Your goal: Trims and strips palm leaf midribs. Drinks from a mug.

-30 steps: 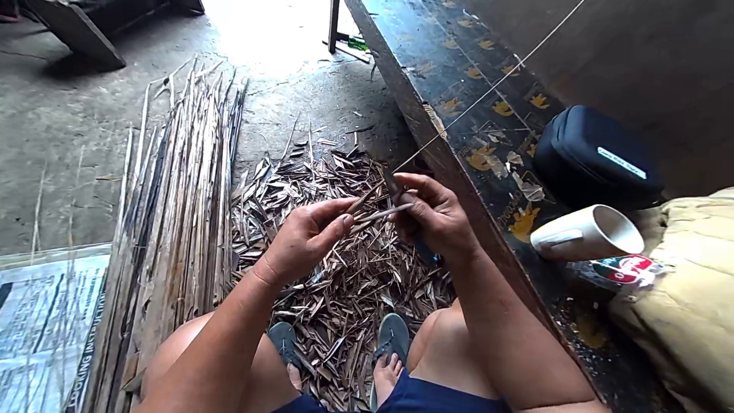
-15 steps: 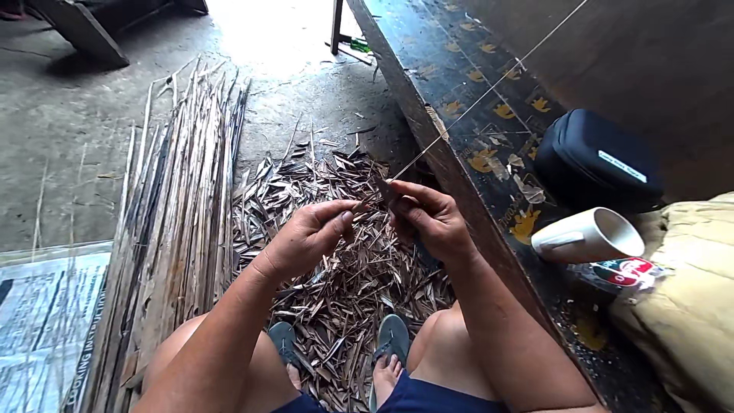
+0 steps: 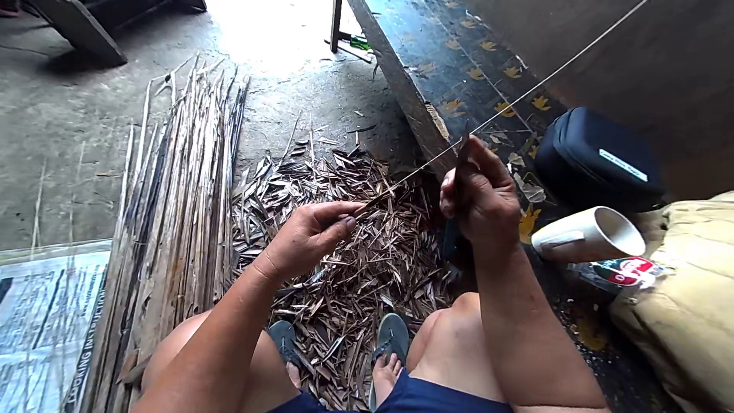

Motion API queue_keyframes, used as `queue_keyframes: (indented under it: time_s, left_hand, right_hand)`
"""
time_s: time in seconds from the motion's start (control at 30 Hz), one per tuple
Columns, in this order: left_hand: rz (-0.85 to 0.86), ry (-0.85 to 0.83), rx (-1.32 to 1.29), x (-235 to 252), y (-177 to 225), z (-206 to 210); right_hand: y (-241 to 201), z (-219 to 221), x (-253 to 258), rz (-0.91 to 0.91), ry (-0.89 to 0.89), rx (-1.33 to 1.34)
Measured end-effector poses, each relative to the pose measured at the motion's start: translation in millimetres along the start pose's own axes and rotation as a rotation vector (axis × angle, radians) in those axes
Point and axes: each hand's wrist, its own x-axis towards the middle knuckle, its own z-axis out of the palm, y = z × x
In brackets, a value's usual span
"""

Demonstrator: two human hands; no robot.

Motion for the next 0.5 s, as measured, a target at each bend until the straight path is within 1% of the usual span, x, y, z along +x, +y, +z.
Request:
queue_keyframes:
  time_s: [0.07,0.2,0.3,0.37,0.5]
  left_hand:
    - [-0.014,0.029,-0.01,0.0,-0.1,1.3]
    - [0.001,0.087,-0.015,0.3,0.1,4.8]
    - [0.027,0.123,0.017,-0.5,0.5,4.3]
    - [0.027,0.131,0.027,-1.6,-0.4,3.9]
    - [0.033,0.125,0.037,-1.4,-1.2,4.4]
  right_hand:
    - [2.6,6.2,-1.8,0.052,-0.04,-0.02]
    - [12.8,34.4,-13.1,0.241,-0.23,0.035]
    - [18.4,44.0,-16.1,0.316,-0.35,0.082]
    - [18.3,44.6,-16.1,0.314,-0.358,0.08]
    - [13.6,34.1,-11.7,0.233,-0.229,0.041]
